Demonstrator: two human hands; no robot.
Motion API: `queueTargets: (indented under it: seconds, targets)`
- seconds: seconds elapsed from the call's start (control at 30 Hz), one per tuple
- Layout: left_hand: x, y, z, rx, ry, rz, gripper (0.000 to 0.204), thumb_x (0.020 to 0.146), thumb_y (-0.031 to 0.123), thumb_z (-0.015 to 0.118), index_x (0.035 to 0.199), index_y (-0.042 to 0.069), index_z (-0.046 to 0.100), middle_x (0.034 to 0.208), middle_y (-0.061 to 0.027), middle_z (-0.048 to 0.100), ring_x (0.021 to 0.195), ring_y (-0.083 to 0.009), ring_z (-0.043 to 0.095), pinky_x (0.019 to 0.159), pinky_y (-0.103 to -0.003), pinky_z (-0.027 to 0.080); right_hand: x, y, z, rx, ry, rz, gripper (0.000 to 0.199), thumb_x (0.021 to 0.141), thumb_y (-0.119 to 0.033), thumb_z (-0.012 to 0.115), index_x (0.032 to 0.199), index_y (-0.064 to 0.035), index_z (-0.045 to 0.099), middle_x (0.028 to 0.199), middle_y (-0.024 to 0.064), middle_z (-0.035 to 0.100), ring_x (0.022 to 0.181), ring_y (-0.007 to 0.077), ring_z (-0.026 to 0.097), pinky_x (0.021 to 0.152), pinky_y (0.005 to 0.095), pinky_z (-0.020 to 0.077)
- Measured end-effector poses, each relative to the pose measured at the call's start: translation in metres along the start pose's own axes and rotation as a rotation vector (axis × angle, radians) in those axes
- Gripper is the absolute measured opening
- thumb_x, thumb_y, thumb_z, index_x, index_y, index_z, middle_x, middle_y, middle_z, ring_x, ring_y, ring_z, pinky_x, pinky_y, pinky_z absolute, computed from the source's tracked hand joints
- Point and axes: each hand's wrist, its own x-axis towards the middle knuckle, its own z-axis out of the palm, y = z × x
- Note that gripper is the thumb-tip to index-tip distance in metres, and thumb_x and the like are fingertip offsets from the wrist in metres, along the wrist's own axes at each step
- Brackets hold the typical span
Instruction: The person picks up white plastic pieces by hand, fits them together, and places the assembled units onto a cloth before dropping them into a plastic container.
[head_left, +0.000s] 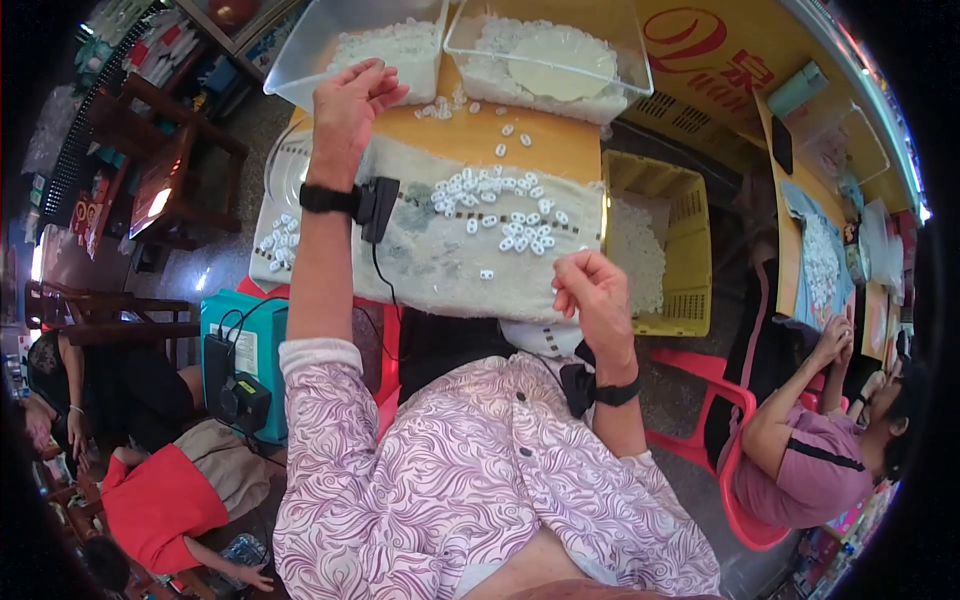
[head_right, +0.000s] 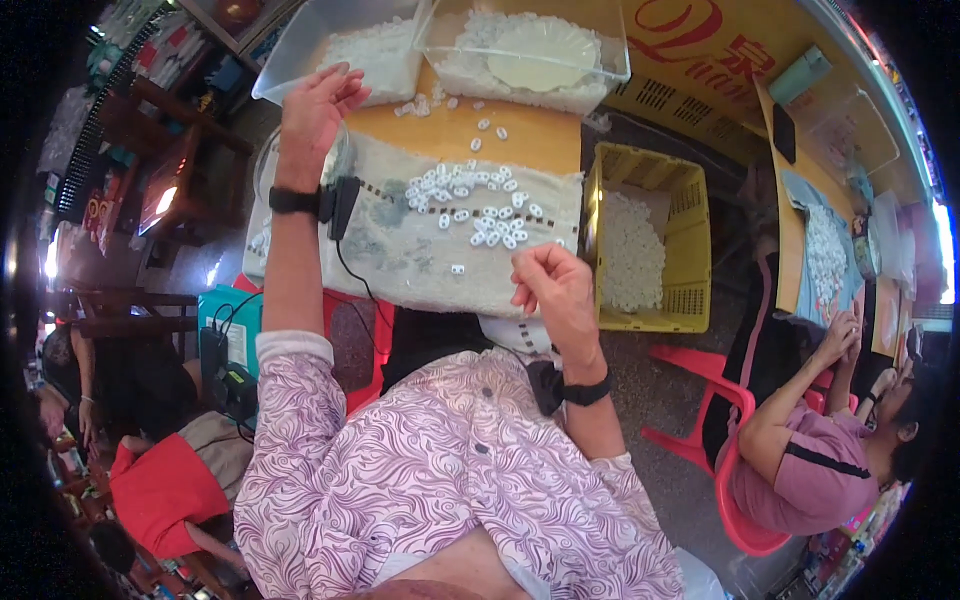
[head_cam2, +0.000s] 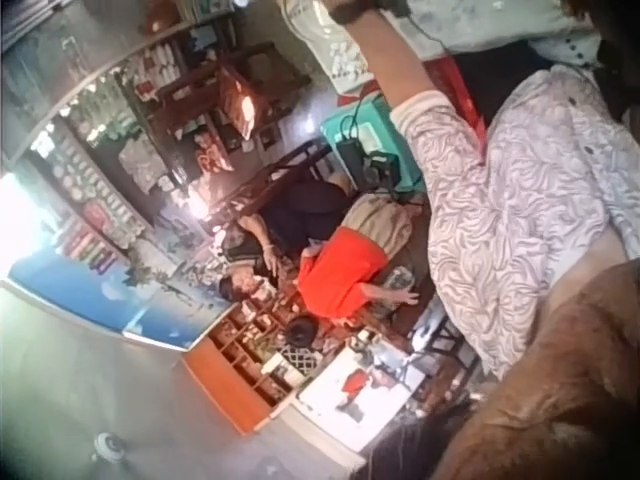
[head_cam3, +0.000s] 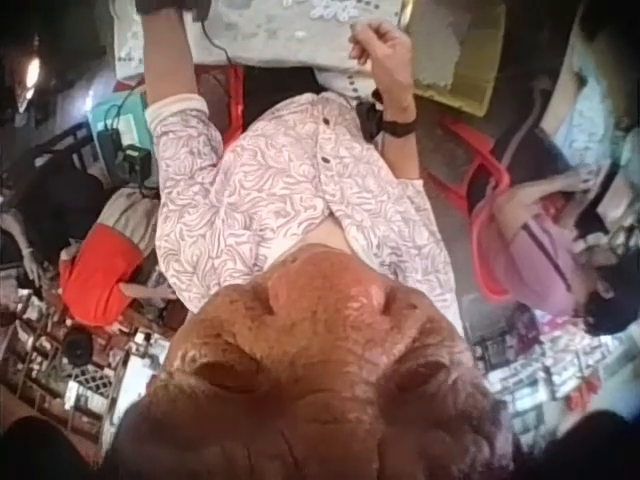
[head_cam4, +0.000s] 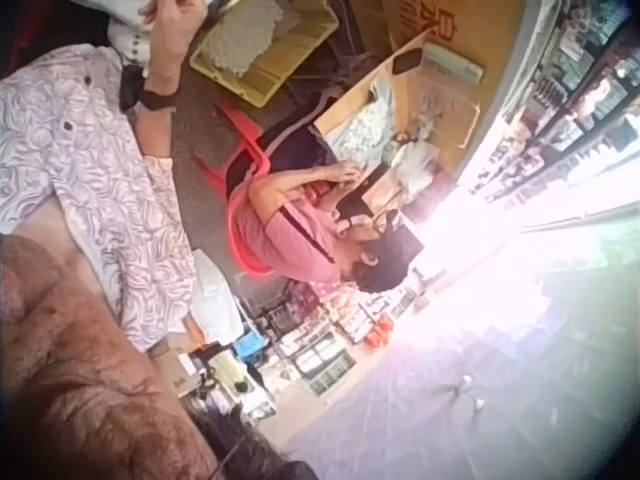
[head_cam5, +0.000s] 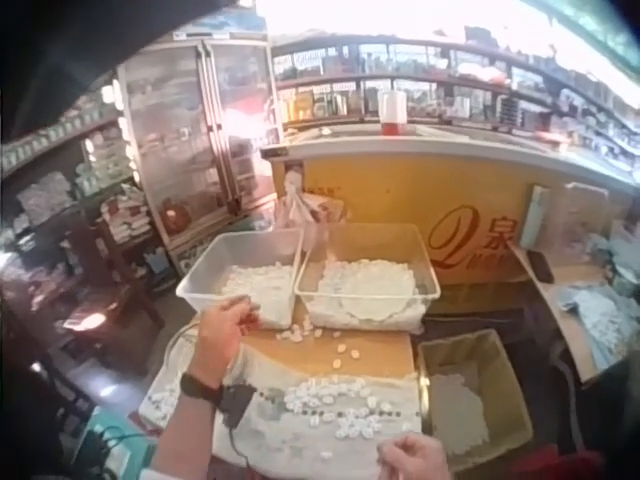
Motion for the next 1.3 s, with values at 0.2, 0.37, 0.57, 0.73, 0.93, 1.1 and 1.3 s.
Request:
queueTargets:
  seconds: [0.2, 0.37, 0.57, 0.73, 0.93, 1.1, 1.3]
  targets:
    - [-0.109, -0.011, 0.003, 0.187, -0.006, -0.145, 0.019, 0.087, 0.007, 0.061, 0.102, -0.005, 0.062, 0.089, -0.0094, 0.065, 0.066, -0.0135, 0.061, 0.064, -0.027, 0.055, 0.011, 0.0, -0.009, -0.037, 0.058, -0.011, 0.018, 0.089, -0.017, 0.062, 0.085, -0.0004, 0.06, 0.072, 0.003, 0.061, 0.054, 0.0067, 0.056, 0.047, 0.0191, 0.0402]
    - [-0.177, -0.048, 0.003, 0.403, -0.061, -0.21, 0.014, 0.087, 0.009, 0.062, 0.094, -0.003, 0.066, 0.084, -0.0036, 0.065, 0.058, -0.0092, 0.058, 0.054, -0.023, 0.048, 0.018, 0.01, -0.01, -0.077, 0.086, -0.002, 0.018, 0.09, -0.018, 0.063, 0.087, -0.0002, 0.062, 0.074, 0.0027, 0.062, 0.055, 0.0062, 0.056, 0.047, 0.0186, 0.0407]
    - [-0.215, -0.089, 0.015, 0.843, -0.261, 0.081, 0.013, 0.076, 0.004, 0.066, 0.089, 0.003, 0.066, 0.074, -0.0129, 0.06, 0.069, -0.027, 0.061, 0.06, -0.034, 0.047, 0.02, 0.011, -0.015, -0.117, 0.118, -0.014, 0.018, 0.09, -0.018, 0.063, 0.09, 0.0, 0.062, 0.075, 0.0028, 0.063, 0.055, 0.006, 0.056, 0.047, 0.0184, 0.041]
    - [-0.222, -0.102, 0.023, 1.116, -0.375, 0.23, 0.015, 0.074, 0.007, 0.068, 0.087, 0.004, 0.063, 0.08, -0.0124, 0.054, 0.074, -0.0307, 0.058, 0.063, -0.04, 0.047, 0.022, 0.011, -0.019, -0.102, 0.145, -0.002, 0.018, 0.09, -0.017, 0.062, 0.09, 0.0003, 0.062, 0.075, 0.0031, 0.063, 0.056, 0.0058, 0.056, 0.049, 0.0184, 0.0418]
    - [-0.22, -0.103, 0.022, 1.209, -0.4, 0.265, 0.017, 0.073, 0.006, 0.07, 0.089, 0.005, 0.063, 0.082, -0.0108, 0.054, 0.073, -0.0286, 0.058, 0.062, -0.038, 0.047, 0.027, 0.009, -0.024, -0.126, 0.193, -0.005, 0.017, 0.09, -0.017, 0.062, 0.09, 0.0002, 0.062, 0.075, 0.003, 0.062, 0.056, 0.0056, 0.056, 0.049, 0.0183, 0.042]
    - [-0.216, -0.105, 0.016, 1.142, -0.358, 0.239, 0.017, 0.072, 0.005, 0.071, 0.088, 0.004, 0.062, 0.082, -0.011, 0.054, 0.072, -0.0294, 0.058, 0.062, -0.038, 0.047, 0.031, 0.011, -0.018, -0.144, 0.18, 0.012, 0.017, 0.089, -0.017, 0.062, 0.09, 0.0, 0.062, 0.076, 0.003, 0.063, 0.057, 0.0055, 0.056, 0.049, 0.0181, 0.0421]
    - [-0.207, -0.106, 0.008, 0.931, -0.269, 0.159, 0.016, 0.077, 0.004, 0.07, 0.09, 0.002, 0.061, 0.076, -0.0067, 0.059, 0.065, -0.0184, 0.061, 0.055, -0.031, 0.048, 0.034, 0.017, 0.0, -0.15, 0.104, 0.045, 0.016, 0.089, -0.016, 0.063, 0.092, -0.0005, 0.061, 0.077, 0.0028, 0.062, 0.057, 0.0056, 0.057, 0.049, 0.0179, 0.0422]
